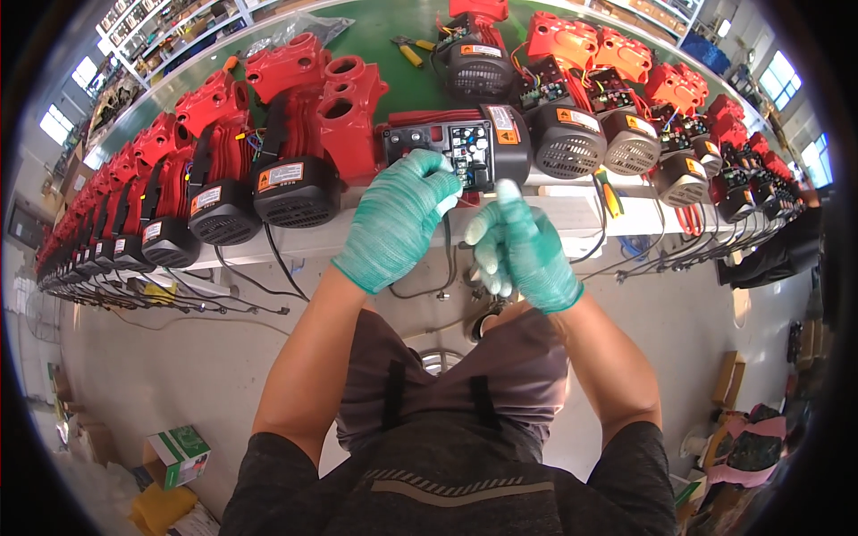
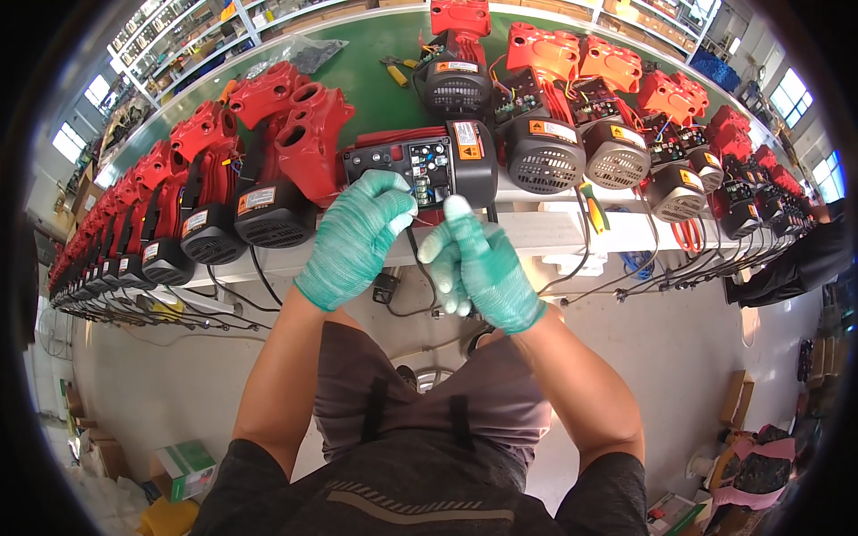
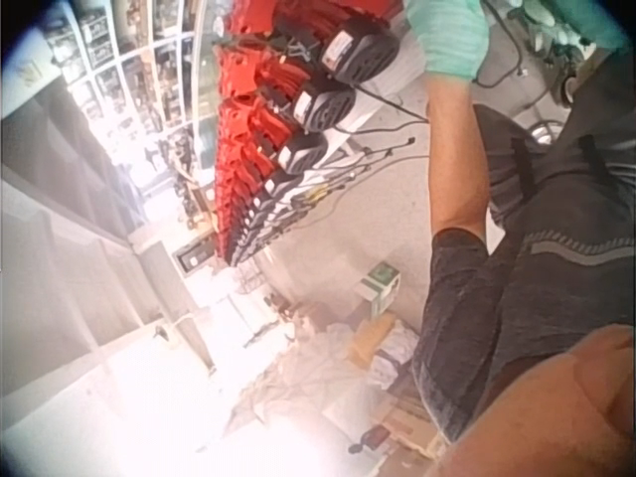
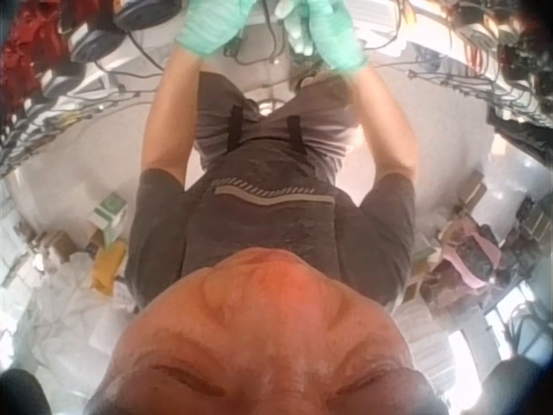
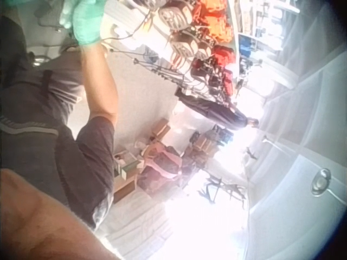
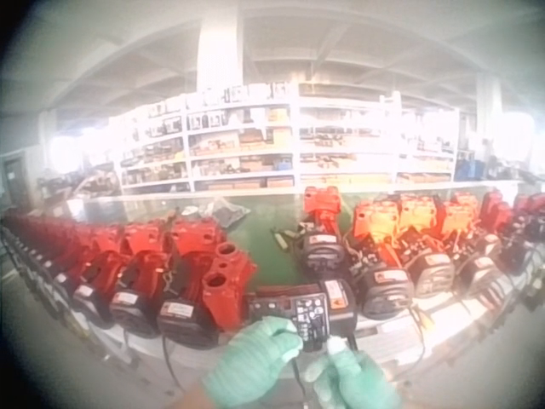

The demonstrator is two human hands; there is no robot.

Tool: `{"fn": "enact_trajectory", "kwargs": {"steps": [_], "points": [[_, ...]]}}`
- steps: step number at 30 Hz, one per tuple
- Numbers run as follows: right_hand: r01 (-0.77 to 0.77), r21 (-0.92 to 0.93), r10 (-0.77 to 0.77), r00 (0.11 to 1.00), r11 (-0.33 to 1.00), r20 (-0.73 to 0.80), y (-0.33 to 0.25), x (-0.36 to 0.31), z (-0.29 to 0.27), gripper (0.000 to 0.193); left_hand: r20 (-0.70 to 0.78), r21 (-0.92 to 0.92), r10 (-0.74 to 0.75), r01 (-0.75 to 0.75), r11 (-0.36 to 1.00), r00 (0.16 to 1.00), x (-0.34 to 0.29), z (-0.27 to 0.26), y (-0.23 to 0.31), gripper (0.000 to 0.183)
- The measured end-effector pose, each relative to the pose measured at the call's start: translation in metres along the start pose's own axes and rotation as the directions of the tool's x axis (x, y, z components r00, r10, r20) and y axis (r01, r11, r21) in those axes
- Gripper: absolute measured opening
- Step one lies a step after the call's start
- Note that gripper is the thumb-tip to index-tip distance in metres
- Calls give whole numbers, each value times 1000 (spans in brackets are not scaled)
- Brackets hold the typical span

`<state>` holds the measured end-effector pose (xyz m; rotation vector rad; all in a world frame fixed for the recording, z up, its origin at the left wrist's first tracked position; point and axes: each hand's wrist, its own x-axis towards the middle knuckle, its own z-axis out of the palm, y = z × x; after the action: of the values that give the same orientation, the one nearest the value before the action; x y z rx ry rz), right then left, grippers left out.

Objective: The person wires a control unit on a row of red pumps, using a screwdriver to secure internal connections.

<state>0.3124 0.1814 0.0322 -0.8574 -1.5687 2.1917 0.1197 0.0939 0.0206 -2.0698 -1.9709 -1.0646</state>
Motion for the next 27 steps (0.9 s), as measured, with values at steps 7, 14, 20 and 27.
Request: {"fn": "enact_trajectory", "kwargs": {"steps": [7, 14, 20, 27], "points": [[503, -807, -763, 374, -311, 527, 5, 27, -33, 39, -2, -2, 20, -20, 1000, 1000, 1, -1, 1, 14], [575, -818, -692, 595, 12, 408, -3, 25, -20, 13, -70, -35, 51, -54, 998, 996, 0, -1, 2, 14], [36, -116, -40, 999, 993, -36, -8, 6, 3, 40, -83, -43, 51, -55, 998, 995, -2, -1, -2, 15], [491, -586, -600, 800, 645, 10, 12, 19, -6, 24, -87, -3, 66, -67, 998, 994, 0, 0, 0, 14]]}}
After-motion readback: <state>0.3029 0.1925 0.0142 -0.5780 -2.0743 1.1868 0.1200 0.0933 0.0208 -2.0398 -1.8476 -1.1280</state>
